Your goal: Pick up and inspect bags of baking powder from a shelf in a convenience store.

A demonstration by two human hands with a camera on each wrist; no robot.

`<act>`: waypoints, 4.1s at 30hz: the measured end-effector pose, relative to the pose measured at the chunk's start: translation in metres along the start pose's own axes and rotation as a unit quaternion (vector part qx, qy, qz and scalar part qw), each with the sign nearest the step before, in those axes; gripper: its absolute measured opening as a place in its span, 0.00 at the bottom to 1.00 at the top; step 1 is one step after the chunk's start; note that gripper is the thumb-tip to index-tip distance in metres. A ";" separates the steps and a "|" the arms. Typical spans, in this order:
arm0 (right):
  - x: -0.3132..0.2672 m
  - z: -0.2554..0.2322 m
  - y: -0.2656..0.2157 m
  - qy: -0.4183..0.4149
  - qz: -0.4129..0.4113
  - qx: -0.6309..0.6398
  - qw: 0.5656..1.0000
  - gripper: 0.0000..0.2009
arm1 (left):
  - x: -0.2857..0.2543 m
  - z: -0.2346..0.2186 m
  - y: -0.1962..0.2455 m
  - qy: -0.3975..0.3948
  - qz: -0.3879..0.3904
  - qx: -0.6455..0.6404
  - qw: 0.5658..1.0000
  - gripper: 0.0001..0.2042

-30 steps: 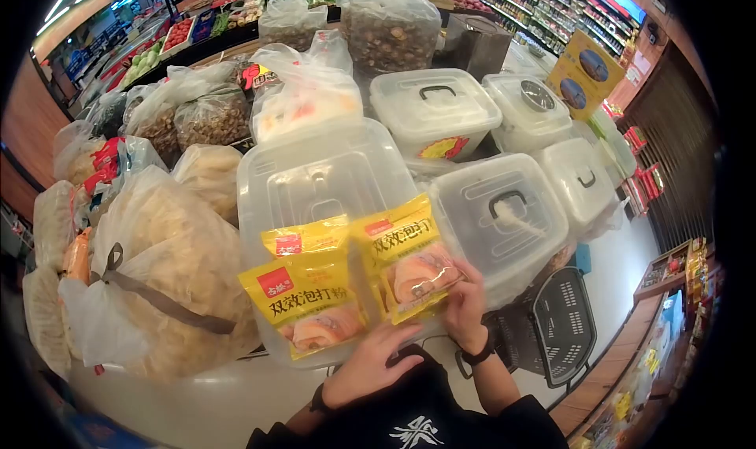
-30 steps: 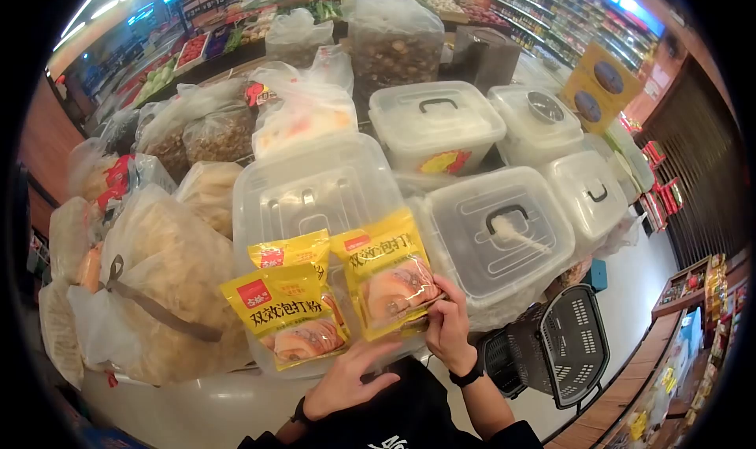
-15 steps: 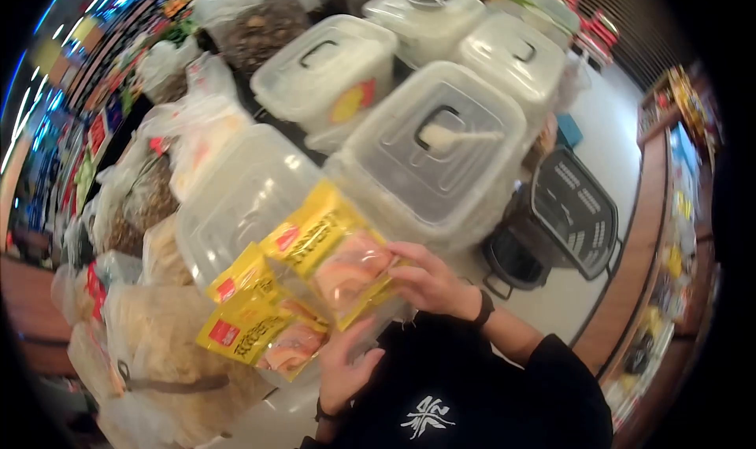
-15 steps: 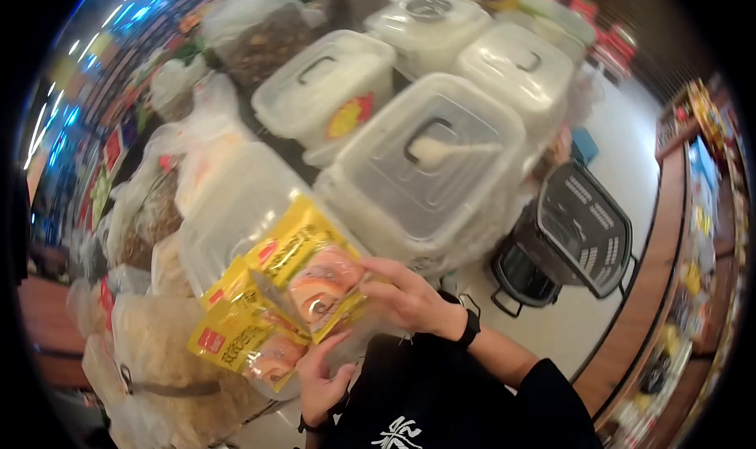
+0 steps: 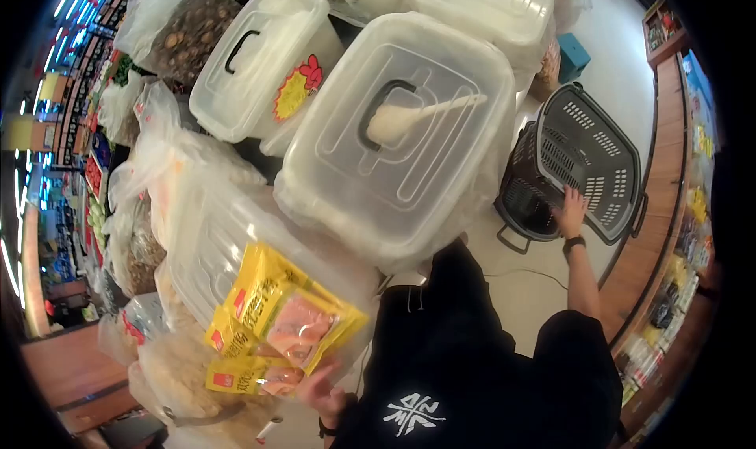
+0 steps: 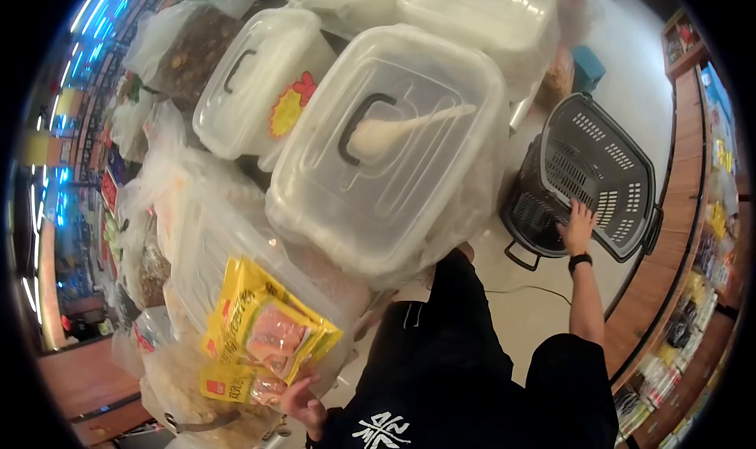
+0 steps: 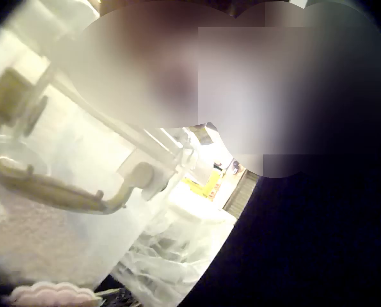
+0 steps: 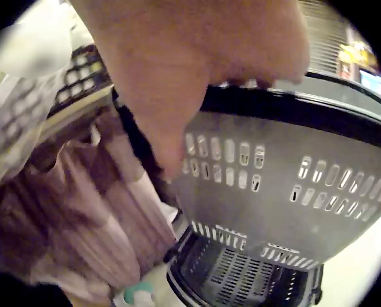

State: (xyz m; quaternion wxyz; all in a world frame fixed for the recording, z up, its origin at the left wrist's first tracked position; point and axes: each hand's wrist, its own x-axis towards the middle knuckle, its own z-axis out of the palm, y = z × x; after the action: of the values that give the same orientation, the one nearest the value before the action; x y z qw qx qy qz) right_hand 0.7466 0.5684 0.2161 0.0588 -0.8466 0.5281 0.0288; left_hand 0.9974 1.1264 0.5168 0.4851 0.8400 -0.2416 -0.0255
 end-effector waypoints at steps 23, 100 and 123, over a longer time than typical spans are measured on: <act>0.065 0.054 0.048 0.101 0.026 -0.003 0.995 0.13 | -0.015 0.013 0.001 0.078 -0.036 0.067 0.994 0.34; -0.634 0.241 -0.157 -0.367 -0.825 -0.344 0.256 0.17 | -0.656 0.386 0.225 0.784 -0.563 -0.023 0.260 0.18; -1.010 0.206 0.186 -0.406 -0.844 -0.328 -0.127 0.18 | -0.933 0.405 0.285 0.847 -0.530 -0.014 0.016 0.17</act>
State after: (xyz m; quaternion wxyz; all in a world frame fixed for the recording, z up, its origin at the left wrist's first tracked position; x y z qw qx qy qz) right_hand 0.1377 1.4146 0.1108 0.0464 0.3461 0.8145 -0.4632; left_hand -0.0467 1.0861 0.3602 0.2103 0.1562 0.8533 0.4508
